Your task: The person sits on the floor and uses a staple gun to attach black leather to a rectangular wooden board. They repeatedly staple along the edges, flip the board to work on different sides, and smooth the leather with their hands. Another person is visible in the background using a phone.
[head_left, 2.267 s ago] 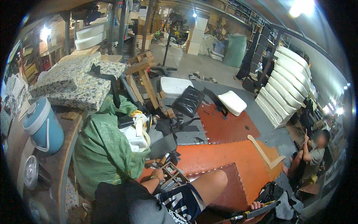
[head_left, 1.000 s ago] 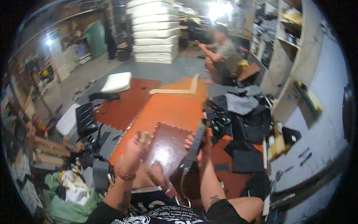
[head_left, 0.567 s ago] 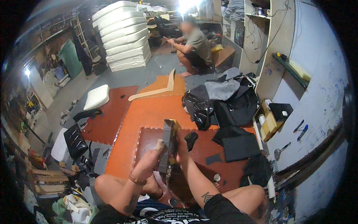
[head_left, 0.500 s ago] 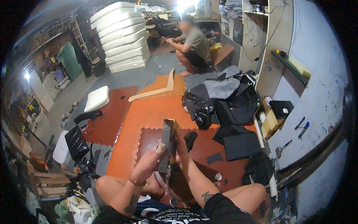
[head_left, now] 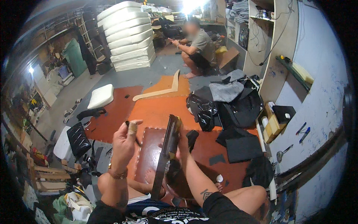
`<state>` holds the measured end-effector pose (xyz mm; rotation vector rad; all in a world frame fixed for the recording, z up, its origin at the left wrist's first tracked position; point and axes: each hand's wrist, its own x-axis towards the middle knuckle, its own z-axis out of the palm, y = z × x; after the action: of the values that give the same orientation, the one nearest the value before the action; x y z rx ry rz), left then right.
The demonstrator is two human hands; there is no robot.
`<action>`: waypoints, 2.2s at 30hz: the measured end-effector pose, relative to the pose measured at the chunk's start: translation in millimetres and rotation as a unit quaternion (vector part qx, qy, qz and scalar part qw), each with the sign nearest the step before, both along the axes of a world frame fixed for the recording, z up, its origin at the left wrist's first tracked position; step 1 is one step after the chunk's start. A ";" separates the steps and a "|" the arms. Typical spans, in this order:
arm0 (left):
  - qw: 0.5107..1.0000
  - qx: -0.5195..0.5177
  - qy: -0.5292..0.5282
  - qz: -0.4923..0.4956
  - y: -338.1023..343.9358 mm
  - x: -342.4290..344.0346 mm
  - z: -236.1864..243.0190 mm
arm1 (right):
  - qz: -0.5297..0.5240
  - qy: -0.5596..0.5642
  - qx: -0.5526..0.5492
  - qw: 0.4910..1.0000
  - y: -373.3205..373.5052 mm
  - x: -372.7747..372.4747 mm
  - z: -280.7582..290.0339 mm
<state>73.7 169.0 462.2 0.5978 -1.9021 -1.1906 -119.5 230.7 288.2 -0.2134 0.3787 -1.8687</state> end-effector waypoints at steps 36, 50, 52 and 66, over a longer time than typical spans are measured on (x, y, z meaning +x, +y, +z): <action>0.953 -0.196 -0.212 0.089 10.0 -76.1 -2.7 | -0.015 0.044 0.007 0.999 4.3 8.5 23.6; 0.965 -0.054 -0.129 -0.222 -40.1 -41.5 -89.1 | -0.009 0.033 0.004 0.999 -6.7 5.2 3.3; 0.986 -0.119 -0.030 -0.115 -35.1 -50.2 -86.7 | 0.002 0.070 0.033 0.997 4.0 25.7 32.9; 0.953 -0.167 -0.235 0.096 -92.5 -71.0 -11.0 | 0.157 0.236 -0.066 0.957 -15.6 22.0 19.6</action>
<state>2.7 76.5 451.2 0.9102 -2.3110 -0.6104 -97.5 215.2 307.8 -0.7767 0.5107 -1.5166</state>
